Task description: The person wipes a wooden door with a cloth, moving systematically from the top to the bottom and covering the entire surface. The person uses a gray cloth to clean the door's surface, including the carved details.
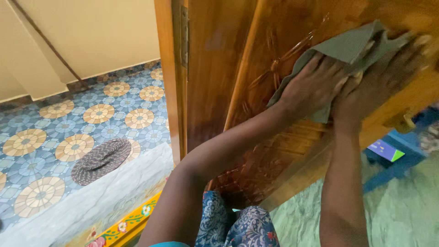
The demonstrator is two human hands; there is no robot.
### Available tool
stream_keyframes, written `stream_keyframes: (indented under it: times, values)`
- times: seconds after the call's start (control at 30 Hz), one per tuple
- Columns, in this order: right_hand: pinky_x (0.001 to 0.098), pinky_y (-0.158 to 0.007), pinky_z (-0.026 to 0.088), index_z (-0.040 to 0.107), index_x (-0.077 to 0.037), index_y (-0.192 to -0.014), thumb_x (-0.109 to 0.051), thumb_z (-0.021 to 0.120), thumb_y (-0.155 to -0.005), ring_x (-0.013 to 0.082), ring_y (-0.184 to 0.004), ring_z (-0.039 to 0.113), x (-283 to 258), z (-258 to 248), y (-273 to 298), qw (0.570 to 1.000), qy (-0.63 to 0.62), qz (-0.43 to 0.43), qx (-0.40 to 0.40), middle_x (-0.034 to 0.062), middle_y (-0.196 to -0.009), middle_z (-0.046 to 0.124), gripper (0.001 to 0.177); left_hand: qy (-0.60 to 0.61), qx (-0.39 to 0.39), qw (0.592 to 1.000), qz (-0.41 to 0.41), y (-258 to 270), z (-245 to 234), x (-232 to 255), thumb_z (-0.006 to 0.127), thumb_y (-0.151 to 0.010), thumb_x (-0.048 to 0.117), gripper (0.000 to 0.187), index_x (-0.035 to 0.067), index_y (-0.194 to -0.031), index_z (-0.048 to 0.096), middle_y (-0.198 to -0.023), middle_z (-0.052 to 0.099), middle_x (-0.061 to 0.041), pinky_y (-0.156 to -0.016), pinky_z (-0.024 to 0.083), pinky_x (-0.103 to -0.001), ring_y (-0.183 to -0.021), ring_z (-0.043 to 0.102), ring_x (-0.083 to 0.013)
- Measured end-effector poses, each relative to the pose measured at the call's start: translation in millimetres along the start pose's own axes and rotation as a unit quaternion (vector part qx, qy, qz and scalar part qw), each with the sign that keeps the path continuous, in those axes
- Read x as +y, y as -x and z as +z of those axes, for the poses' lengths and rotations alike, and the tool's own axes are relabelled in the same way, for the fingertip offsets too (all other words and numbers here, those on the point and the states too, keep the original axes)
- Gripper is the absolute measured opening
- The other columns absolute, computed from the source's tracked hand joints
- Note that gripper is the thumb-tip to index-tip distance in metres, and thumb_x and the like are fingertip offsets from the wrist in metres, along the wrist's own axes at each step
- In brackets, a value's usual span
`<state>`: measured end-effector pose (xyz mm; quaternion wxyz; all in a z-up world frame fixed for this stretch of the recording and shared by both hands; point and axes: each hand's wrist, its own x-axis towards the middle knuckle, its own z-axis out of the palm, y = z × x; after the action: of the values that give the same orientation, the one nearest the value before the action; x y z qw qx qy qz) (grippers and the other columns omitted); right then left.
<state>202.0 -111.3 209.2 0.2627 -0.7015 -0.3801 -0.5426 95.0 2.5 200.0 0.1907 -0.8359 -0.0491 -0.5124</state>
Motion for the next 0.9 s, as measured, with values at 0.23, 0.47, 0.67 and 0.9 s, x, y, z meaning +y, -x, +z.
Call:
stream_keyframes:
  times: [0.23,0.47,0.67,0.9]
  values:
    - [0.045,-0.136,0.005,-0.001,-0.012,-0.171,-0.063,0.015,-0.121,0.0296,-0.163,0.0,1,27,63,0.982,-0.077,0.172,-0.009,0.0099,-0.177,-0.005,0.073,-0.051,-0.054,0.996,0.059,24,17,20,0.05,-0.102,0.037,0.059,0.014,-0.155,0.044,-0.157,0.045,-0.007,-0.127,0.013,-0.05,-0.149,0.036,-0.0294]
    - [0.0559,-0.139,-0.002,-0.008,-0.003,-0.171,-0.06,0.015,-0.119,0.0411,-0.164,-0.006,-21,53,171,0.953,-0.082,0.277,-0.093,0.0223,-0.174,-0.012,0.08,-0.023,-0.106,0.988,0.108,139,78,48,0.054,-0.105,0.036,0.056,0.016,-0.157,0.047,-0.157,0.049,-0.001,-0.126,0.014,-0.046,-0.147,0.039,-0.0215]
    - [0.0606,-0.134,-0.001,-0.012,0.006,-0.165,-0.064,0.016,-0.115,0.0492,-0.164,-0.008,-88,41,245,0.974,-0.112,0.168,-0.101,0.0314,-0.173,-0.014,0.09,0.149,-0.167,0.971,0.084,267,82,21,0.055,-0.095,0.031,0.048,0.014,-0.138,0.062,-0.145,0.06,-0.004,-0.122,0.024,-0.042,-0.141,0.048,-0.018]
    - [0.0636,-0.131,0.001,0.002,0.007,-0.165,-0.061,0.019,-0.112,0.0495,-0.161,-0.002,-140,34,190,0.986,-0.116,0.065,-0.105,0.0318,-0.171,-0.003,0.088,-0.013,-0.105,0.992,0.073,266,48,-49,0.058,-0.095,0.032,0.045,0.011,-0.134,0.063,-0.135,0.063,-0.01,-0.125,0.028,-0.054,-0.135,0.053,-0.0303]
